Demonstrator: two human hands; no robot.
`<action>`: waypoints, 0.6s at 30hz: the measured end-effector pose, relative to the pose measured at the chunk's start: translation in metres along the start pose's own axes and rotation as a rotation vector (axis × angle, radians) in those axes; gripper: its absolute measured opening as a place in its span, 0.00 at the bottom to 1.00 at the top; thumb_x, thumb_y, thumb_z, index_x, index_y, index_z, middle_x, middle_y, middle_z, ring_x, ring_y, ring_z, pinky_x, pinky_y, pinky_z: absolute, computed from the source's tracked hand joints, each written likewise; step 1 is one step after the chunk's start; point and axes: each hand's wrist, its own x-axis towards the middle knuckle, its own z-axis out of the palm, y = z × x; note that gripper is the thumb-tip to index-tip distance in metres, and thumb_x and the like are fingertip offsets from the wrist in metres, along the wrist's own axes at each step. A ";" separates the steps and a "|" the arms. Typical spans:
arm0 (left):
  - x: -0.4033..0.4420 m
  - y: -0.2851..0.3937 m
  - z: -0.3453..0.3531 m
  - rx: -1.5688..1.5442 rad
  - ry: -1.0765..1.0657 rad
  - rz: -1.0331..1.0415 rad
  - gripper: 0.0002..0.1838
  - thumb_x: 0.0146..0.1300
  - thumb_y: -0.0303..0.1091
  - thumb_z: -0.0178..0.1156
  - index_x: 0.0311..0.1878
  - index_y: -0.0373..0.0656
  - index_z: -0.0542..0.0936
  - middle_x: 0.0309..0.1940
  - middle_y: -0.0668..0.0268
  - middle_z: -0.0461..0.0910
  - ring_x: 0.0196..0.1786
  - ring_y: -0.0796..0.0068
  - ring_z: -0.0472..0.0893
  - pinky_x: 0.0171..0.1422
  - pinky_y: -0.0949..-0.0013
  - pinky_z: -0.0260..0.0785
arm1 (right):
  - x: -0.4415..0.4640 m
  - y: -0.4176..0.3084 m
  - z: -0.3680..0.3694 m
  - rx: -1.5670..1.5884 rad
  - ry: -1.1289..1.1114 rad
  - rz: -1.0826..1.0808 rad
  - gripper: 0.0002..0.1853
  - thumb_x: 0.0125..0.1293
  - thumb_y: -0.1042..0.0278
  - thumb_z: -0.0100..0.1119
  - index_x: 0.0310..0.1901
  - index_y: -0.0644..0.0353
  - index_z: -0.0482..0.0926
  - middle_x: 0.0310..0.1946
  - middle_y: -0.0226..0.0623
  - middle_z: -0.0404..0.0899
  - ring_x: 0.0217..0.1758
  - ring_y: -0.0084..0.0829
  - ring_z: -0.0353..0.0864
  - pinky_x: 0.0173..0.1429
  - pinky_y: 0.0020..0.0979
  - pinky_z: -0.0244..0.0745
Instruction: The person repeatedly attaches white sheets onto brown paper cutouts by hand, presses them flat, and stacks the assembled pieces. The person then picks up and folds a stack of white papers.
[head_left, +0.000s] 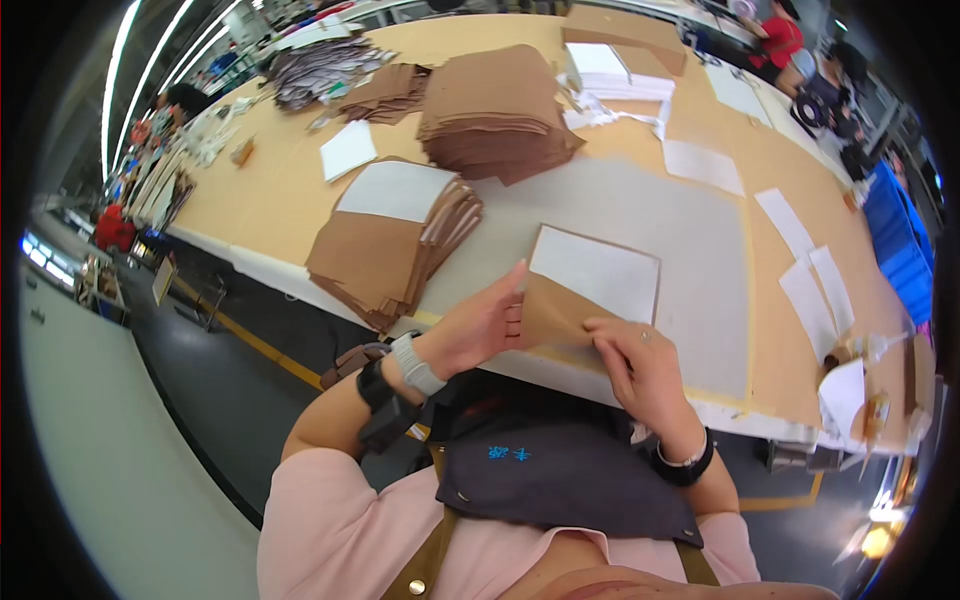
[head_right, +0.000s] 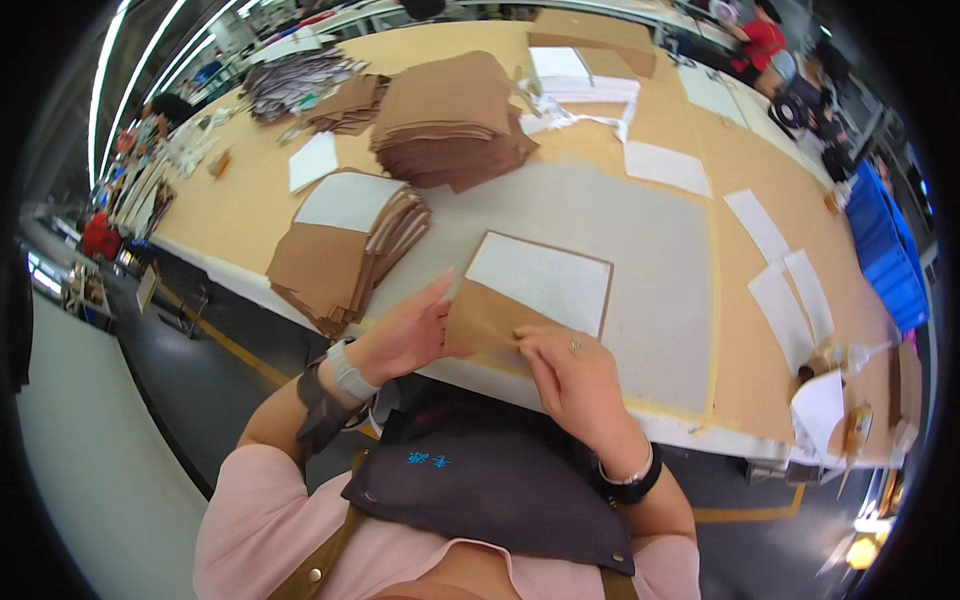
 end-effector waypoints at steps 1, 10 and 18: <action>0.014 -0.003 -0.007 -0.052 -0.025 0.023 0.26 0.77 0.45 0.54 0.69 0.37 0.70 0.65 0.59 0.75 0.66 0.67 0.75 0.71 0.61 0.66 | 0.000 -0.003 -0.003 -0.038 -0.042 -0.126 0.05 0.63 0.72 0.66 0.39 0.61 0.83 0.41 0.40 0.87 0.42 0.43 0.86 0.45 0.40 0.80; -0.004 0.018 -0.022 1.046 0.244 0.652 0.23 0.74 0.31 0.58 0.69 0.39 0.70 0.54 0.67 0.79 0.57 0.79 0.77 0.64 0.71 0.70 | -0.015 0.000 -0.011 -0.106 -0.030 -0.130 0.16 0.64 0.62 0.68 0.51 0.58 0.83 0.31 0.35 0.87 0.32 0.39 0.86 0.38 0.34 0.78; -0.059 0.165 -0.134 0.674 0.467 0.730 0.27 0.72 0.32 0.62 0.71 0.40 0.69 0.52 0.64 0.83 0.49 0.80 0.82 0.52 0.76 0.76 | -0.015 0.042 0.004 -0.126 0.060 0.089 0.07 0.67 0.74 0.63 0.45 0.63 0.84 0.30 0.42 0.84 0.29 0.40 0.83 0.35 0.34 0.75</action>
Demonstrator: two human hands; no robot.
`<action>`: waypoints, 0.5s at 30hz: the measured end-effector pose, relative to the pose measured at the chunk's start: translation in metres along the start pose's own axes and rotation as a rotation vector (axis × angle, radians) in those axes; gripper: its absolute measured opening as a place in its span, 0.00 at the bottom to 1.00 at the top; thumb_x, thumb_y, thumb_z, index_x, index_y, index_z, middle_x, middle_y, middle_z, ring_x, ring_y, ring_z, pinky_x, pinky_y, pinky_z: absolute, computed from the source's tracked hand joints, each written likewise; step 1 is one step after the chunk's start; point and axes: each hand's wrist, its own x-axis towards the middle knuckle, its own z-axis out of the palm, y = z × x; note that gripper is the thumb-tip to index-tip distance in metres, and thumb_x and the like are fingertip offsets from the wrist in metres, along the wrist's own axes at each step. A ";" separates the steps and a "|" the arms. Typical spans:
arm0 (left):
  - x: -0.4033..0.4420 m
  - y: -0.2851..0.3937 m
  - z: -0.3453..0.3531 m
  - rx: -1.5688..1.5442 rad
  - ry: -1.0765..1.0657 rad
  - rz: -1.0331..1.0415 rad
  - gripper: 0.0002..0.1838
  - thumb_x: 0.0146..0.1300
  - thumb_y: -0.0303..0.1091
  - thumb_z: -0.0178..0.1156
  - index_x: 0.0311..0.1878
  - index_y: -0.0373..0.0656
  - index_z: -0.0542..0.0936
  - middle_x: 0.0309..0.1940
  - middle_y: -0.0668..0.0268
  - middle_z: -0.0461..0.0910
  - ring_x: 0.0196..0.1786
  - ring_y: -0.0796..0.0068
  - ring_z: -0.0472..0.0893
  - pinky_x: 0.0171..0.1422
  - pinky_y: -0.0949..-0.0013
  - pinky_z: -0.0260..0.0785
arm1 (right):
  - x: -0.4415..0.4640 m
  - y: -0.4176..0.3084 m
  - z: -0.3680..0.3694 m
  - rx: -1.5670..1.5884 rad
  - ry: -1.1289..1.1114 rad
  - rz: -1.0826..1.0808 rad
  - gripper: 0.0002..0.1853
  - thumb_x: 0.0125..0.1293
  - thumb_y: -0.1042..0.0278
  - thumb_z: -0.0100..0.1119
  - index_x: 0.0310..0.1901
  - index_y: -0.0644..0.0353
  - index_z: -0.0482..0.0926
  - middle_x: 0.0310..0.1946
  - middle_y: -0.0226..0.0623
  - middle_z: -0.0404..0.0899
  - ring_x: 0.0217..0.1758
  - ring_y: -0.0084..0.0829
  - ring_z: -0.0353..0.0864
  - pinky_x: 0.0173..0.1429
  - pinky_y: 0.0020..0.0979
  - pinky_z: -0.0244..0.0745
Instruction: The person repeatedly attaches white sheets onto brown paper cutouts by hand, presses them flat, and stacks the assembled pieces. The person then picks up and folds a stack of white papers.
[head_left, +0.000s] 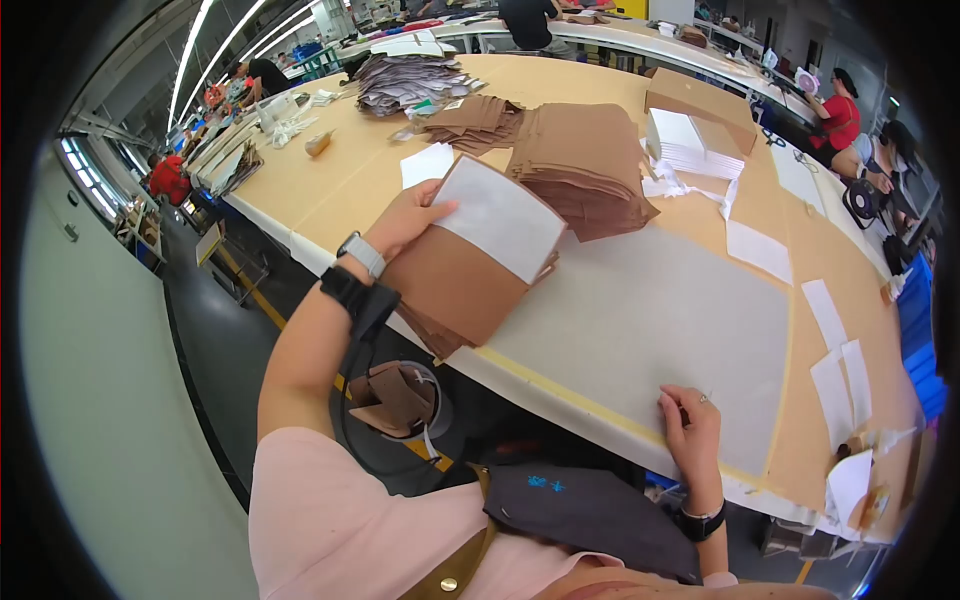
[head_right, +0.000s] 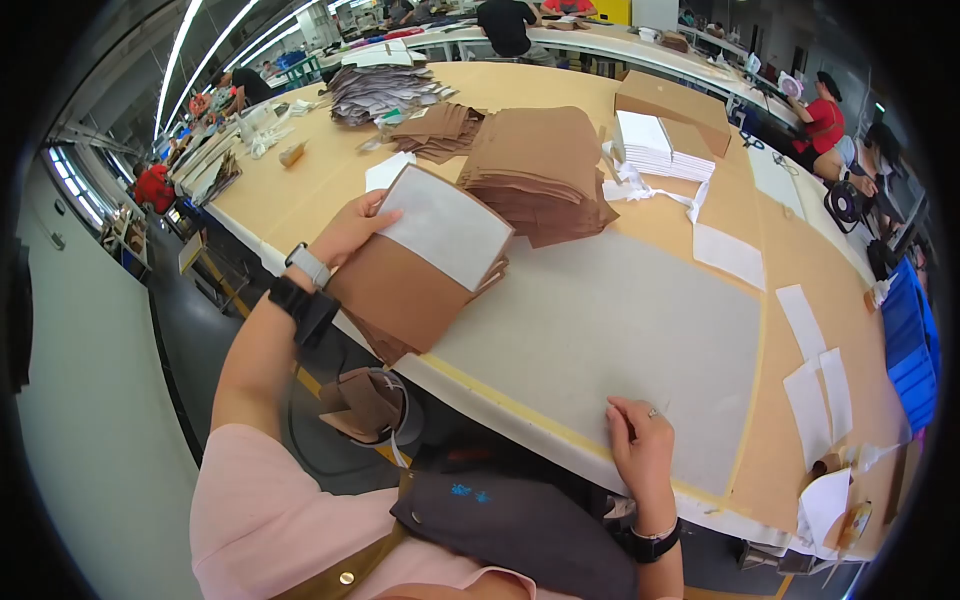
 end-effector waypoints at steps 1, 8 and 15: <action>0.012 -0.011 -0.019 0.182 0.004 -0.125 0.28 0.71 0.32 0.63 0.72 0.41 0.70 0.51 0.62 0.84 0.49 0.78 0.82 0.54 0.74 0.75 | 0.001 -0.001 0.002 0.055 0.016 0.078 0.06 0.67 0.75 0.63 0.43 0.63 0.84 0.29 0.42 0.83 0.29 0.39 0.82 0.35 0.33 0.75; 0.037 -0.048 -0.071 0.629 0.028 -0.205 0.26 0.69 0.39 0.66 0.69 0.45 0.76 0.42 0.62 0.86 0.43 0.77 0.82 0.47 0.70 0.73 | -0.002 0.001 0.003 0.080 0.044 0.159 0.03 0.66 0.77 0.63 0.40 0.64 0.84 0.28 0.42 0.82 0.28 0.38 0.81 0.35 0.32 0.74; 0.066 -0.015 -0.018 1.188 0.348 0.487 0.18 0.66 0.41 0.66 0.54 0.42 0.83 0.44 0.55 0.85 0.45 0.59 0.84 0.49 0.62 0.75 | -0.002 0.000 0.002 0.036 0.040 0.128 0.03 0.66 0.77 0.63 0.40 0.64 0.84 0.28 0.42 0.82 0.28 0.37 0.82 0.34 0.33 0.75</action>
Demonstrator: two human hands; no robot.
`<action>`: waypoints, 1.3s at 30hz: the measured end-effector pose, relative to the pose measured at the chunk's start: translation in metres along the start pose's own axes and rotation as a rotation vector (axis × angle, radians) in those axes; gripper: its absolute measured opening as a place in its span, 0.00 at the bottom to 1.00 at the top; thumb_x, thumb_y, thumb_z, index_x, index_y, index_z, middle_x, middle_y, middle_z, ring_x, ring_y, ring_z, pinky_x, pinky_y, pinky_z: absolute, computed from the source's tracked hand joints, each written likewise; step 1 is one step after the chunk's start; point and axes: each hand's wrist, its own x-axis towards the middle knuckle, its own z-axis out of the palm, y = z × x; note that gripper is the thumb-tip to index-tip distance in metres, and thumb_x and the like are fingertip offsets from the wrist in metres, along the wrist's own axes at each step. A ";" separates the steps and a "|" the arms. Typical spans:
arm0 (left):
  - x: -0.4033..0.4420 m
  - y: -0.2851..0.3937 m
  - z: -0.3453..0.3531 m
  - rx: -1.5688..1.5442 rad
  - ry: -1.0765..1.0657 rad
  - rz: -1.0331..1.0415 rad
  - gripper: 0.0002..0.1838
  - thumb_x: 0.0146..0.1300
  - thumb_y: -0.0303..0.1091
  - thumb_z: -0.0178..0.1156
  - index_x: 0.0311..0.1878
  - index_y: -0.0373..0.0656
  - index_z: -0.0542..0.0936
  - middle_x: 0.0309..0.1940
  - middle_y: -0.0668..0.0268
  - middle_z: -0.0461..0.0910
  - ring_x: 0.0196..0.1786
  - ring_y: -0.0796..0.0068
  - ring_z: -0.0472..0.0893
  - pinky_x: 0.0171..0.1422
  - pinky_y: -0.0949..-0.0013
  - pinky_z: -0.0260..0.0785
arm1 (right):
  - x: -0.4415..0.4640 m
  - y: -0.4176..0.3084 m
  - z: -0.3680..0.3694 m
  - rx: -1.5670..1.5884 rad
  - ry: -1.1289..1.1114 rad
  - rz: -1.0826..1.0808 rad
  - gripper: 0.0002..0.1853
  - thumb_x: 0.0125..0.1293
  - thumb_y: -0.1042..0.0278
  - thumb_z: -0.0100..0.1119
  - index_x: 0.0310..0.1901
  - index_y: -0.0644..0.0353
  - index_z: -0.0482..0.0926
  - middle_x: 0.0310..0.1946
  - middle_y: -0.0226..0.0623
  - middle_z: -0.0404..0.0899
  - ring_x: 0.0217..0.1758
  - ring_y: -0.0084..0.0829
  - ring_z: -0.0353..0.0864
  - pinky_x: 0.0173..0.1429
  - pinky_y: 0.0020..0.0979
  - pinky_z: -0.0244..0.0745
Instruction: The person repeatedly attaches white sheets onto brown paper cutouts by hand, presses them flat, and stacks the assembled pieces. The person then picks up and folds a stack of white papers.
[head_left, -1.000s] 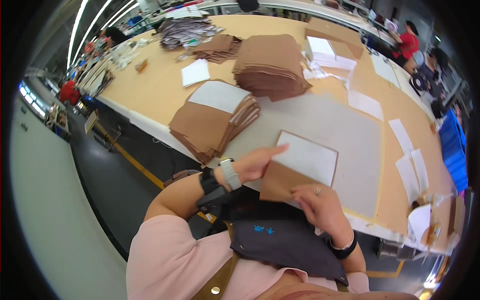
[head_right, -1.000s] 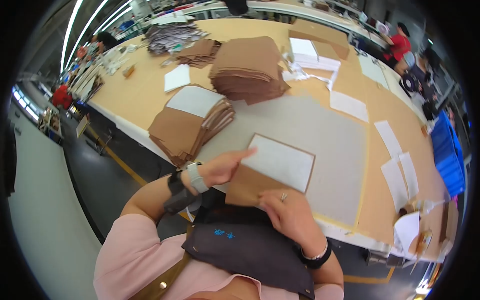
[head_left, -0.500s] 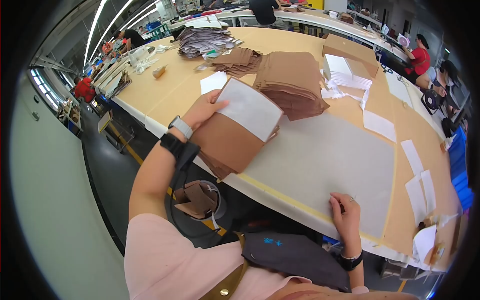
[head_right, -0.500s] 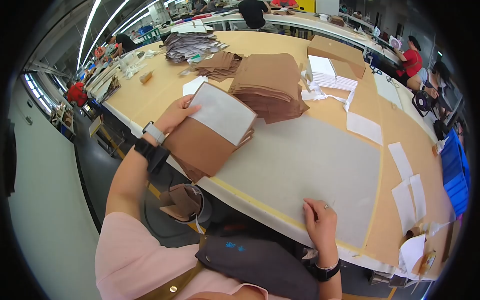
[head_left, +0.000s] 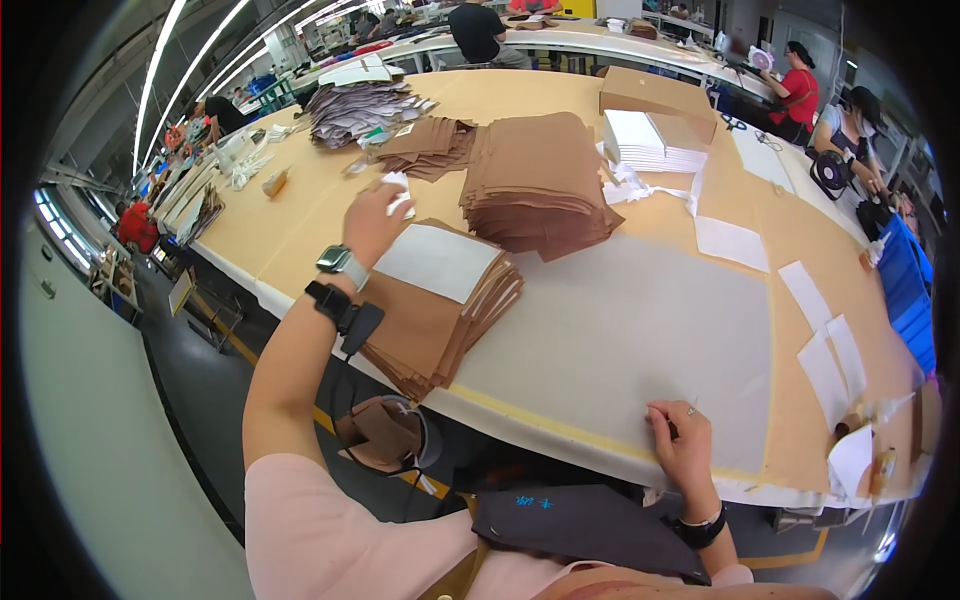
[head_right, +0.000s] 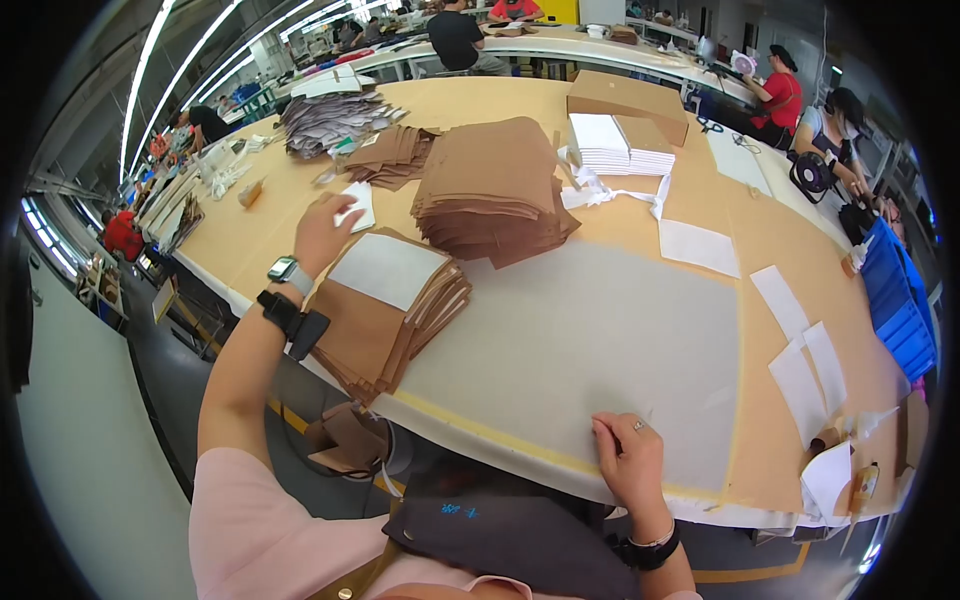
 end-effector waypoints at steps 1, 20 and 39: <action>0.011 0.025 0.004 -0.059 0.023 0.145 0.17 0.66 0.41 0.66 0.53 0.42 0.83 0.45 0.56 0.84 0.46 0.56 0.84 0.50 0.60 0.75 | -0.001 0.001 0.001 0.015 0.017 0.018 0.03 0.66 0.77 0.63 0.40 0.64 0.84 0.28 0.42 0.83 0.28 0.37 0.83 0.34 0.33 0.75; 0.113 0.120 0.058 -0.210 -0.353 0.427 0.09 0.61 0.36 0.67 0.40 0.42 0.88 0.34 0.54 0.87 0.38 0.55 0.85 0.45 0.59 0.76 | -0.003 0.004 -0.002 0.100 0.081 0.210 0.04 0.68 0.75 0.62 0.40 0.64 0.85 0.23 0.39 0.84 0.26 0.30 0.86 0.32 0.27 0.77; -0.005 0.240 0.040 -0.101 -0.088 0.795 0.06 0.65 0.30 0.59 0.34 0.41 0.74 0.30 0.59 0.79 0.34 0.54 0.81 0.36 0.55 0.73 | -0.003 0.004 -0.001 -0.266 0.296 -0.079 0.25 0.58 0.76 0.71 0.58 0.62 0.76 0.53 0.47 0.79 0.54 0.45 0.81 0.51 0.38 0.79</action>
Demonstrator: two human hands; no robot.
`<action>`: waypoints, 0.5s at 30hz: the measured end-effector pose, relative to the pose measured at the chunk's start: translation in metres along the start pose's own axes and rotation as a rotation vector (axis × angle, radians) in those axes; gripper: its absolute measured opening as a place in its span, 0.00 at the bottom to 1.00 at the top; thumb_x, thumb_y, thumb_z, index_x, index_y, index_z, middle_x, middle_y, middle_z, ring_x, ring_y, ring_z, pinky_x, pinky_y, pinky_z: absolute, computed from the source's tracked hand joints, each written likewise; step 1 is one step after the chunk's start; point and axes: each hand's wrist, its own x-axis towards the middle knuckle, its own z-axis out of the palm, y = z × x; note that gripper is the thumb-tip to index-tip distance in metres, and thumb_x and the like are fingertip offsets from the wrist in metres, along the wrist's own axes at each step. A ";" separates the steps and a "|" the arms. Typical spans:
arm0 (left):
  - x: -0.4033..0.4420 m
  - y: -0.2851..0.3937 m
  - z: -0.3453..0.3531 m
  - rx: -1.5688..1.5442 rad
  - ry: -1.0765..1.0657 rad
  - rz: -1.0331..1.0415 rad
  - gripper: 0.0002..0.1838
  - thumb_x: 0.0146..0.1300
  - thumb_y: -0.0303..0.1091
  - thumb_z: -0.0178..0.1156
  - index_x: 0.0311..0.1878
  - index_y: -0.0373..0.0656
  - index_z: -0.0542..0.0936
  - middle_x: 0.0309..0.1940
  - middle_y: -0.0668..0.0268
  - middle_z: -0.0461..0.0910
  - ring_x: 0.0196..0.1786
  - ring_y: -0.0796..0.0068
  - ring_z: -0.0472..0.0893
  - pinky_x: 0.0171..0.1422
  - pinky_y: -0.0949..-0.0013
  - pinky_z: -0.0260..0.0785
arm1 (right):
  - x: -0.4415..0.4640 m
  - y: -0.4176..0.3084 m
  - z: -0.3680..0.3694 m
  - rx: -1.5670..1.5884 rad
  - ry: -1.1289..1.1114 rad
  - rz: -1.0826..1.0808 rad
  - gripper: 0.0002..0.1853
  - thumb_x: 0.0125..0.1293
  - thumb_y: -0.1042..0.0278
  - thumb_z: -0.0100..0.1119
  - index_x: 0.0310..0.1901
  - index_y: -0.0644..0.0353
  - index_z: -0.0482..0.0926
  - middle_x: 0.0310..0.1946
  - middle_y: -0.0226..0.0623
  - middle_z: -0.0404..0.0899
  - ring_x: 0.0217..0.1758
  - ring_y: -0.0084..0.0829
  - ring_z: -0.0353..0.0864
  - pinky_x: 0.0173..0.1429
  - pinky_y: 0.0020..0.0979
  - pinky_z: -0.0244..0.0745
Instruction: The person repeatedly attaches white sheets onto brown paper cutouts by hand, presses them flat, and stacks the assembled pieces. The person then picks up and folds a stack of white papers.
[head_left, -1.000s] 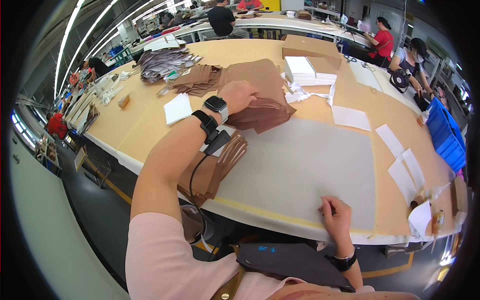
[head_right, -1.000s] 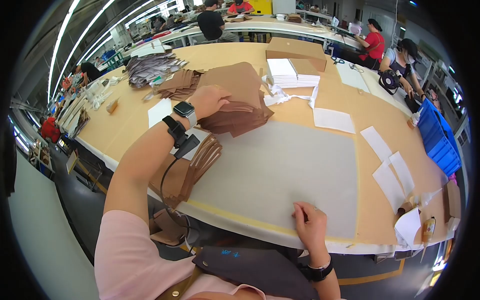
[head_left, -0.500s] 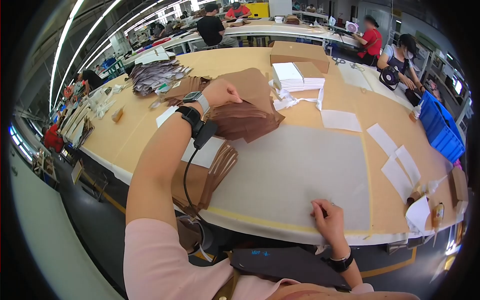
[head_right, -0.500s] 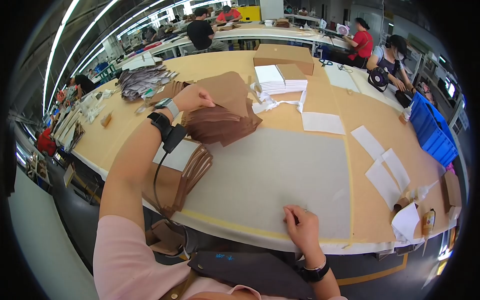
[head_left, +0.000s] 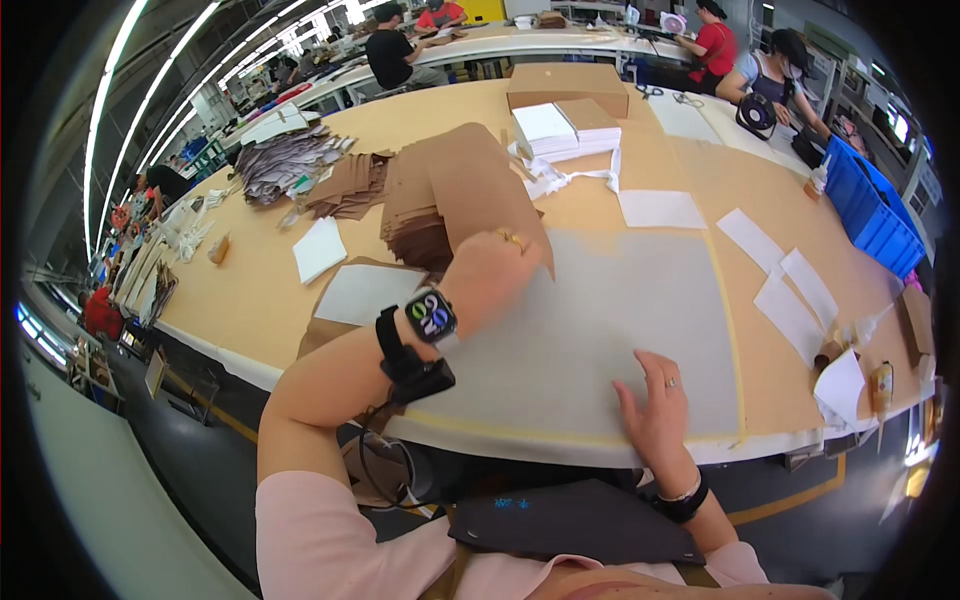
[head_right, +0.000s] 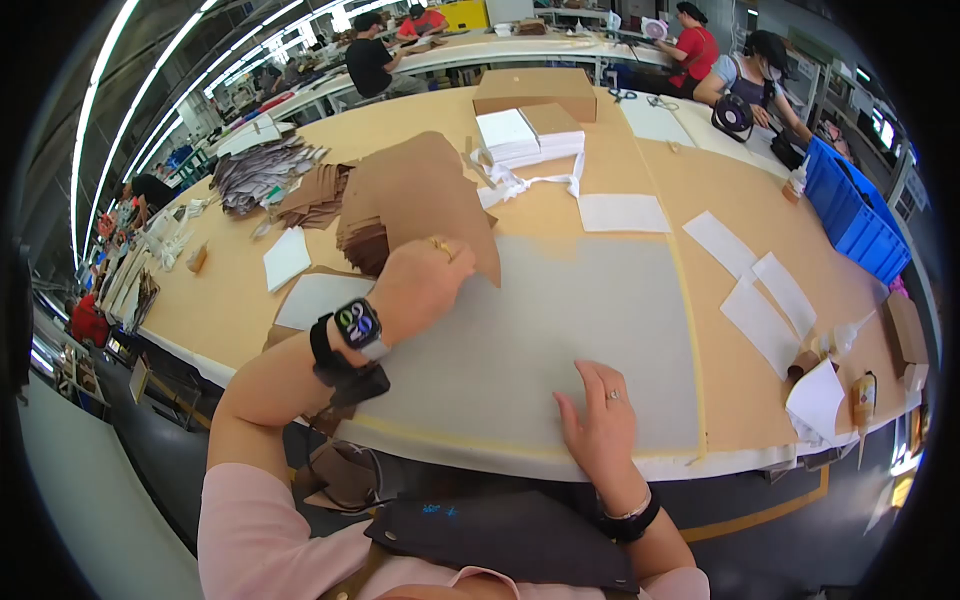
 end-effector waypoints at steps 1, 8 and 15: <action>-0.011 0.023 0.003 -0.091 -0.035 0.028 0.05 0.64 0.30 0.60 0.34 0.41 0.75 0.31 0.59 0.79 0.33 0.55 0.81 0.36 0.56 0.73 | 0.003 -0.007 -0.001 -0.062 -0.006 -0.055 0.31 0.56 0.75 0.72 0.63 0.62 0.73 0.59 0.49 0.76 0.61 0.49 0.77 0.59 0.41 0.77; -0.068 0.121 0.003 -0.508 -0.254 -0.140 0.06 0.68 0.34 0.62 0.39 0.42 0.80 0.35 0.64 0.82 0.35 0.61 0.83 0.36 0.60 0.73 | 0.006 -0.007 0.000 -0.122 -0.197 -0.187 0.29 0.49 0.78 0.70 0.57 0.63 0.77 0.60 0.45 0.76 0.67 0.48 0.73 0.68 0.46 0.70; -0.037 0.116 0.018 -0.671 -0.197 -0.225 0.15 0.67 0.40 0.66 0.49 0.39 0.82 0.44 0.55 0.84 0.47 0.56 0.84 0.50 0.61 0.76 | 0.000 0.009 -0.021 -0.045 -0.330 -0.270 0.17 0.51 0.78 0.66 0.46 0.60 0.83 0.49 0.36 0.84 0.59 0.38 0.81 0.62 0.39 0.76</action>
